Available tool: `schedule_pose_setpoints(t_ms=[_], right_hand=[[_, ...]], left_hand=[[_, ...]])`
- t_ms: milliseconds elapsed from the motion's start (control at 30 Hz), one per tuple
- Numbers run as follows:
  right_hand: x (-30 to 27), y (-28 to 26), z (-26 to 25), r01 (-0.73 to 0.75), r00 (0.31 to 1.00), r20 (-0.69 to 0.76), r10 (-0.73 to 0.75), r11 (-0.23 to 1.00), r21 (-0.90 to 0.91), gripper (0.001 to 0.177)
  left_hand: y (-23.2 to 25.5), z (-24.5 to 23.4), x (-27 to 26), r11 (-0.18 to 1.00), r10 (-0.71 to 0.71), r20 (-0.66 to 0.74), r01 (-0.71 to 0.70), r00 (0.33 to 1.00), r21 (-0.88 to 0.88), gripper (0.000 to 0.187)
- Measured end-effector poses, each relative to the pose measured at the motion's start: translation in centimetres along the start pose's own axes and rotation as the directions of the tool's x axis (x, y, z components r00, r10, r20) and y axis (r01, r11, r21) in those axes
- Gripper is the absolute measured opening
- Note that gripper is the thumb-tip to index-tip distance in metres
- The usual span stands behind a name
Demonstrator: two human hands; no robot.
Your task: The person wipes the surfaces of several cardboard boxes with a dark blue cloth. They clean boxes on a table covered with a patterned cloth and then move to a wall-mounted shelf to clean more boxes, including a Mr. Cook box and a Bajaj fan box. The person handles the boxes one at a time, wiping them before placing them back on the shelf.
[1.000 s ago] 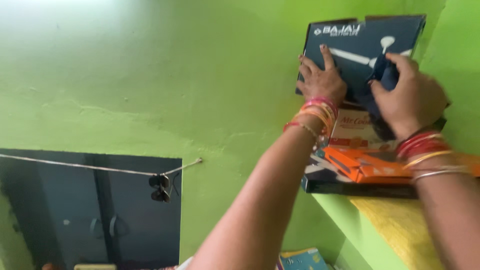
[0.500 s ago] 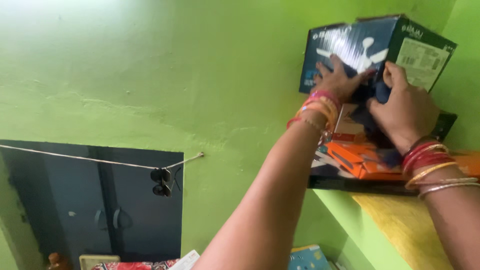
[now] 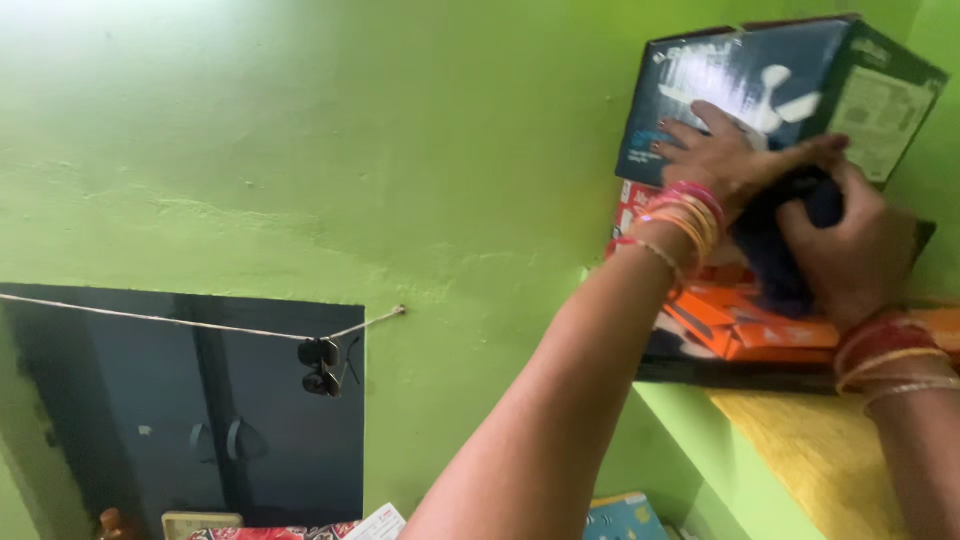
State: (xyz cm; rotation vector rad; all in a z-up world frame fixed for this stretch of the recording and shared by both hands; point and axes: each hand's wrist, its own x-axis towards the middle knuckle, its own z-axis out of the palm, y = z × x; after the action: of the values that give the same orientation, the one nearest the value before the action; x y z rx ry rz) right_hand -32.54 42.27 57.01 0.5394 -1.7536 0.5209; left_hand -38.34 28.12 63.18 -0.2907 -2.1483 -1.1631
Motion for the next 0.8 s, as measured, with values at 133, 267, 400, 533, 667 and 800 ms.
schedule_pose_setpoints(t_ms=[133, 267, 400, 533, 667, 800], right_hand=[[-0.1, 1.3, 2.1, 0.112, 0.994, 0.027, -0.110, 0.991, -0.079, 0.051], [0.5, 1.7, 3.9, -0.137, 0.952, 0.224, 0.209, 0.944, -0.299, 0.060], [0.7, 2.0, 3.7, -0.182, 0.920, 0.257, 0.295, 0.905, -0.384, 0.057], [0.3, 0.8, 2.8, -0.285, 0.850, 0.306, 0.430, 0.862, -0.419, 0.054], [0.1, 0.5, 2.6, -0.183, 0.911, 0.275, 0.306, 0.901, -0.394, 0.062], [0.1, 0.4, 2.7, -0.170, 0.897, 0.294, 0.330, 0.871, -0.460, 0.066]], left_hand=[[-3.8, -0.9, 0.8, 0.871, 0.261, 0.274, -0.349, 0.925, 0.346, 0.097], [-6.9, 0.6, 3.7, 0.917, 0.250, 0.154, -0.284, 0.956, 0.281, 0.085], [-6.4, 1.6, 3.9, 0.999, -0.018, 0.075, 0.016, 0.997, 0.033, 0.102], [-5.5, 2.2, 3.1, 0.996, -0.092, 0.033, 0.092, 0.995, 0.017, 0.100], [-4.5, 4.6, 4.0, 0.974, -0.222, -0.054, 0.218, 0.974, -0.063, 0.096], [-3.2, 5.6, 4.2, 0.931, -0.363, -0.040, 0.360, 0.931, -0.056, 0.099]])
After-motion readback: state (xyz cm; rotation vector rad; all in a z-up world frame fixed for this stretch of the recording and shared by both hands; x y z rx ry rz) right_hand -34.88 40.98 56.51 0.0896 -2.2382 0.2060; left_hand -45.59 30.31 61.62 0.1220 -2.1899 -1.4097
